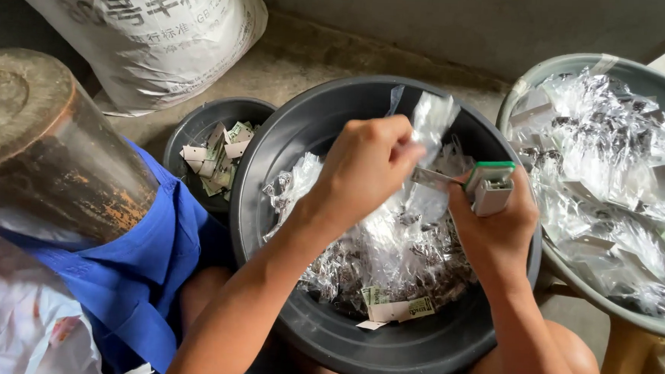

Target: Attaching paper headers to small plastic bags containing metal components using a hand stapler.

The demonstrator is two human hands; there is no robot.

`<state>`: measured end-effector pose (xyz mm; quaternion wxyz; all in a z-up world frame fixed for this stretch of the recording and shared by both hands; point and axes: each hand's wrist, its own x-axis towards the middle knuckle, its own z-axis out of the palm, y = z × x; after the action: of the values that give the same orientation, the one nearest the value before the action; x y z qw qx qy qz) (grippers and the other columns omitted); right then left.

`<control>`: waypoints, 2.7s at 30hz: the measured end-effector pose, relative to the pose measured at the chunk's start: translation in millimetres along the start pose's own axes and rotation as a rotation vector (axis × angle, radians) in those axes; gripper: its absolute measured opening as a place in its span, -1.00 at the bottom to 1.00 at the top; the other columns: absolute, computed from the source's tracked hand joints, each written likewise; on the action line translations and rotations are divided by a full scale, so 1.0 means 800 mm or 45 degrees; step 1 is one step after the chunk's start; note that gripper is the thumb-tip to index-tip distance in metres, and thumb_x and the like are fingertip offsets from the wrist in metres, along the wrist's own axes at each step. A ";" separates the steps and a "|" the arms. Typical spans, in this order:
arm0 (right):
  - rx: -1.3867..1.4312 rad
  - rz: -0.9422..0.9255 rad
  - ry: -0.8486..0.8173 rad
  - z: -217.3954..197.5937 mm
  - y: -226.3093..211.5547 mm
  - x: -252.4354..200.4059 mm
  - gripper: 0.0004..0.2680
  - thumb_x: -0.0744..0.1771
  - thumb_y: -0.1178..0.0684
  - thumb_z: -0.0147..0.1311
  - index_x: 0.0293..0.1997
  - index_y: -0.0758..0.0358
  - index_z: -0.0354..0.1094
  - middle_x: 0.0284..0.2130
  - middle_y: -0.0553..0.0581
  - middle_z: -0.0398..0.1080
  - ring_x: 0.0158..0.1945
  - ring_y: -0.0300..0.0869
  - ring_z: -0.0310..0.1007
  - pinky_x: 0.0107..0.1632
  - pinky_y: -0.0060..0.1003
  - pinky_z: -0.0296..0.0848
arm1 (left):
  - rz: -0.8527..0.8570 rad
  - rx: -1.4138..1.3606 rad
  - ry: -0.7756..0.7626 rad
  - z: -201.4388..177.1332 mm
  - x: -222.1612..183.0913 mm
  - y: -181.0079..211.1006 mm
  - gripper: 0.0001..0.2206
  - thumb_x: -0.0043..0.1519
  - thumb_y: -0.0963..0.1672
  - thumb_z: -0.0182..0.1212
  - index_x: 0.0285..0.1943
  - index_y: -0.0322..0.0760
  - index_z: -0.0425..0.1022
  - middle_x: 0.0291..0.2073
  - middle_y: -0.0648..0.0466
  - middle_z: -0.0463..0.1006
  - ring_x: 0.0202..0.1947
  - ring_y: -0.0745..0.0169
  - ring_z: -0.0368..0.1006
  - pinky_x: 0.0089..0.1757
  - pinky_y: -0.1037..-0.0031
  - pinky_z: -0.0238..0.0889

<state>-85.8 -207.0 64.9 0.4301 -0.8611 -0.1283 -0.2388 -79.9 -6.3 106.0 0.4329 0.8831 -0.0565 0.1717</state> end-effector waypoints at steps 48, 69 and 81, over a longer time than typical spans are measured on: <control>0.650 0.720 -0.326 -0.020 0.068 0.010 -0.80 0.45 -0.09 0.03 -0.04 0.22 0.20 -0.33 0.15 0.49 -0.53 -0.23 0.42 -0.53 -0.41 0.42 | -0.077 -0.544 0.122 0.143 -0.116 -0.068 -0.96 0.27 -0.29 0.24 -0.14 -0.47 0.53 -0.42 -0.01 0.51 -0.49 0.31 0.32 -0.46 0.64 0.23; 0.522 0.843 0.048 -0.062 0.052 0.023 -0.82 0.29 0.18 0.29 -0.21 0.07 0.30 -0.29 -0.03 0.44 -0.32 -0.36 0.43 -0.31 -0.44 0.45 | -0.990 0.703 -0.855 0.180 -0.072 -0.244 -0.78 0.29 0.01 0.33 -0.16 -0.15 0.53 -0.42 0.17 0.46 -0.40 0.24 0.32 0.03 0.27 0.15; 0.542 0.713 0.011 -0.074 0.084 0.014 -0.84 0.32 0.16 0.27 -0.19 0.05 0.30 -0.28 -0.07 0.35 -0.25 -0.32 0.40 -0.19 -0.33 0.44 | -1.185 0.542 -0.662 0.131 -0.072 -0.256 -0.67 0.25 -0.30 0.13 0.18 -0.24 0.44 -0.33 0.11 0.52 -0.27 0.21 0.39 0.17 0.24 0.03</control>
<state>-65.5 -294.7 55.3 0.6494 -0.7528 0.0677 -0.0830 -56.3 35.5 -126.1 0.2474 0.8959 0.2694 -0.2523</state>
